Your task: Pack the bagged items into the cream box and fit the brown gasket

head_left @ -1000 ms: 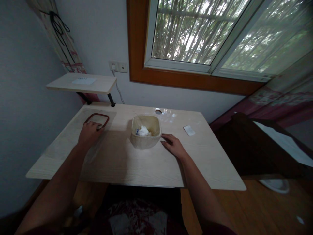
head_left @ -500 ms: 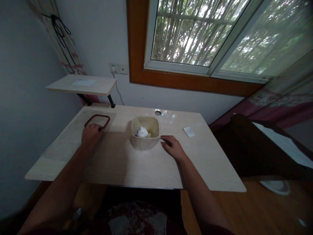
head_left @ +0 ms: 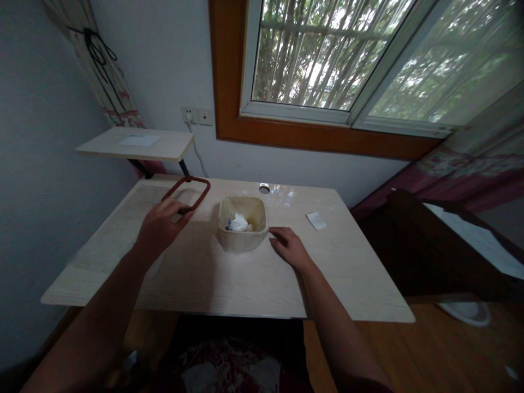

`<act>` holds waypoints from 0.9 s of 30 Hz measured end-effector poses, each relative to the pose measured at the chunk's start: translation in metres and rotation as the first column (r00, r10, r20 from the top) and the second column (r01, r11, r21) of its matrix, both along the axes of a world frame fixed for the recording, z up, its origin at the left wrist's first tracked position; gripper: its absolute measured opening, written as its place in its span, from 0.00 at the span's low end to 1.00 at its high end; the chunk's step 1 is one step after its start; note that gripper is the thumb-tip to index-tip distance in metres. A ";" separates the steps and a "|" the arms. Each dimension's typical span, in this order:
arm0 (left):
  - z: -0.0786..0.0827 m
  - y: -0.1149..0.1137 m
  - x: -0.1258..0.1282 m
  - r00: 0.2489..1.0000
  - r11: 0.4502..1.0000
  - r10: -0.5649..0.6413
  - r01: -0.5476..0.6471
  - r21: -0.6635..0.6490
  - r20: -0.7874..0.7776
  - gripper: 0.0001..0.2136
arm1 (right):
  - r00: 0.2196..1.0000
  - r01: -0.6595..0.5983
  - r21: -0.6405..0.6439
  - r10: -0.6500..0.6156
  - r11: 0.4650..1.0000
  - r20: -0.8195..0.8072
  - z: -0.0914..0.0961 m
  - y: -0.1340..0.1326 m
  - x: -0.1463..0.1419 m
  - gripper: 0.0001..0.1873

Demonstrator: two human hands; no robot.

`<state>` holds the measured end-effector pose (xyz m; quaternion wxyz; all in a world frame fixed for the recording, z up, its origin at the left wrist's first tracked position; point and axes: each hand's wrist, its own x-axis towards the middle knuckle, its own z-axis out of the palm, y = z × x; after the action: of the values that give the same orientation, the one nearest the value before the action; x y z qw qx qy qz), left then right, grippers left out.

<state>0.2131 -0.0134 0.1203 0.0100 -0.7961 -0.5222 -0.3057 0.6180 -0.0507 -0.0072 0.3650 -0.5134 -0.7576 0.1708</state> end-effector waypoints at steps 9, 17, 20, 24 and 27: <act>0.047 -0.031 0.073 0.962 0.962 -0.266 0.269 0.039 -0.058 0.09 | 1.000 -0.015 0.002 0.015 1.000 0.014 0.001 -0.002 0.001 0.19; 0.044 -0.042 0.141 0.935 0.937 -0.309 0.330 0.111 -0.175 0.08 | 1.000 -0.027 0.004 0.027 1.000 0.014 0.003 -0.002 0.001 0.18; 0.040 -0.045 0.156 0.929 0.942 -0.292 0.320 0.100 -0.227 0.08 | 0.999 -0.031 0.006 0.031 1.000 0.014 0.003 -0.002 0.002 0.18; 0.037 -0.045 0.166 0.927 0.948 -0.278 0.307 0.084 -0.252 0.08 | 0.999 -0.037 0.014 0.037 0.999 0.013 0.004 -0.002 0.002 0.18; 0.033 -0.042 0.169 0.927 0.951 -0.264 0.296 0.088 -0.265 0.10 | 0.999 -0.037 0.012 0.037 0.999 0.016 0.003 -0.001 0.002 0.18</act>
<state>0.3817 -0.0552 0.1536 0.0825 -0.8924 -0.3772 -0.2337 0.6197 -0.0522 -0.0041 0.3589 -0.4984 -0.7710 0.1685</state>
